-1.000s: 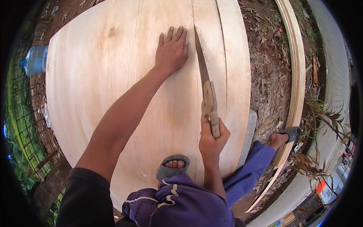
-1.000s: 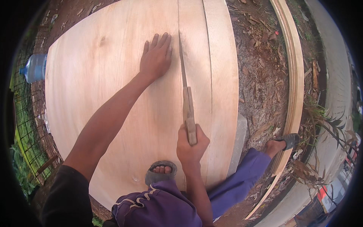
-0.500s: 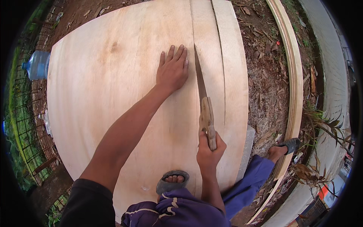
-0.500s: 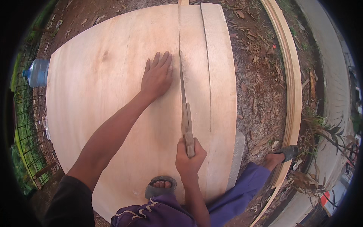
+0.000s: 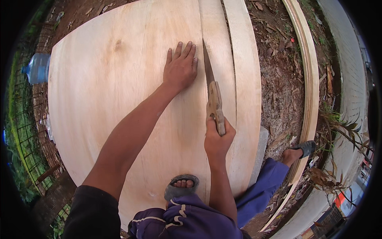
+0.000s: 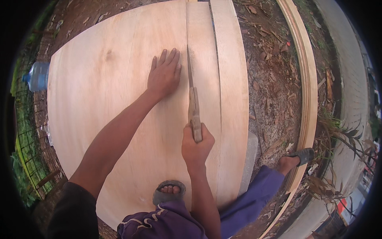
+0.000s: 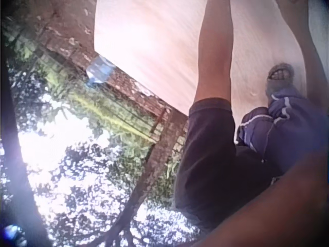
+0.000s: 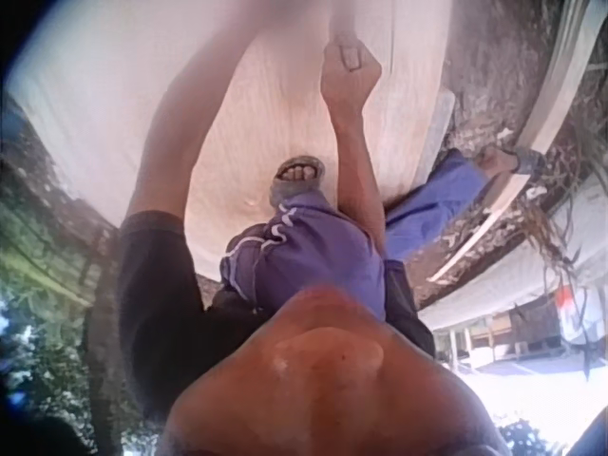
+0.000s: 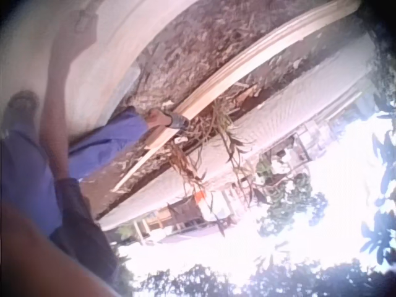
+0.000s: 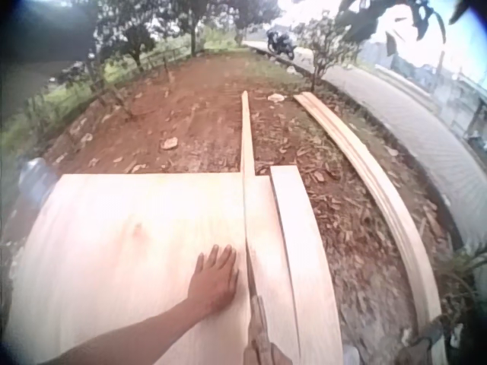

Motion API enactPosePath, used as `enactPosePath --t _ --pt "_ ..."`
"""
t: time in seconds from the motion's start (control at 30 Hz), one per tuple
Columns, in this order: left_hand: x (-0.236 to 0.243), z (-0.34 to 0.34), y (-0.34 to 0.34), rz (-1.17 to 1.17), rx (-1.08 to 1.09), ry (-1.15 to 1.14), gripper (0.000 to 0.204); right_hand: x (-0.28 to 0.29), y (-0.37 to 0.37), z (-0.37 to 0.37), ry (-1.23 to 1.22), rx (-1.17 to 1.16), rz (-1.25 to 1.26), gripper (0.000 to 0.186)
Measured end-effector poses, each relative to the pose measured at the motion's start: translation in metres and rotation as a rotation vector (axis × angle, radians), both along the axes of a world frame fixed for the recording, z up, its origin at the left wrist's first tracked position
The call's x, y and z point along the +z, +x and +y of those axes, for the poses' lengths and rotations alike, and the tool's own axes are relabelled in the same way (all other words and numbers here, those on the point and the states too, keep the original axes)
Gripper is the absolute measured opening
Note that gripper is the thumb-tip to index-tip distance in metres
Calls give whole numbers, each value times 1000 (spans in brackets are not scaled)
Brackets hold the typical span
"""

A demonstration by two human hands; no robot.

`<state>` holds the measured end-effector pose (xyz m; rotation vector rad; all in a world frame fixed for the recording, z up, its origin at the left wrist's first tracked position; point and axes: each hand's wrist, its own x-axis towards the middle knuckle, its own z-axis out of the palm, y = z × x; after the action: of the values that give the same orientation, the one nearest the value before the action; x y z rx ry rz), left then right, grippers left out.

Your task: The person uses a hand saw to cut a large plywood sheet placed on the ground. They hold the sheet steady with one hand while sawing along a marked line, then lift and reposition the sheet to continue cutting.

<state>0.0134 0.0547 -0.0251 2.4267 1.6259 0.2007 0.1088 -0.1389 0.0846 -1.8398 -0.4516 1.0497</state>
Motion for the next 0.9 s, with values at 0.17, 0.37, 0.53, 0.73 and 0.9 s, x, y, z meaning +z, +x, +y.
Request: enactPosePath --t 0.17,0.37,0.53,0.73,0.9 --pt "-2 -2 -1 -8 -2 8 55 21 -6 -87 -37 -4 -87 29" --pt "-7 -3 5 7 8 26 55 51 -4 -134 -67 47 -163 25" --pt "-3 1 5 -14 -6 51 55 3 5 4 7 23 -7 28" --pt "-4 0 8 -18 -8 90 56 50 -10 -166 -65 88 -263 16" --pt "-10 -1 5 -1 0 41 55 26 -4 -89 -64 -13 -7 12"
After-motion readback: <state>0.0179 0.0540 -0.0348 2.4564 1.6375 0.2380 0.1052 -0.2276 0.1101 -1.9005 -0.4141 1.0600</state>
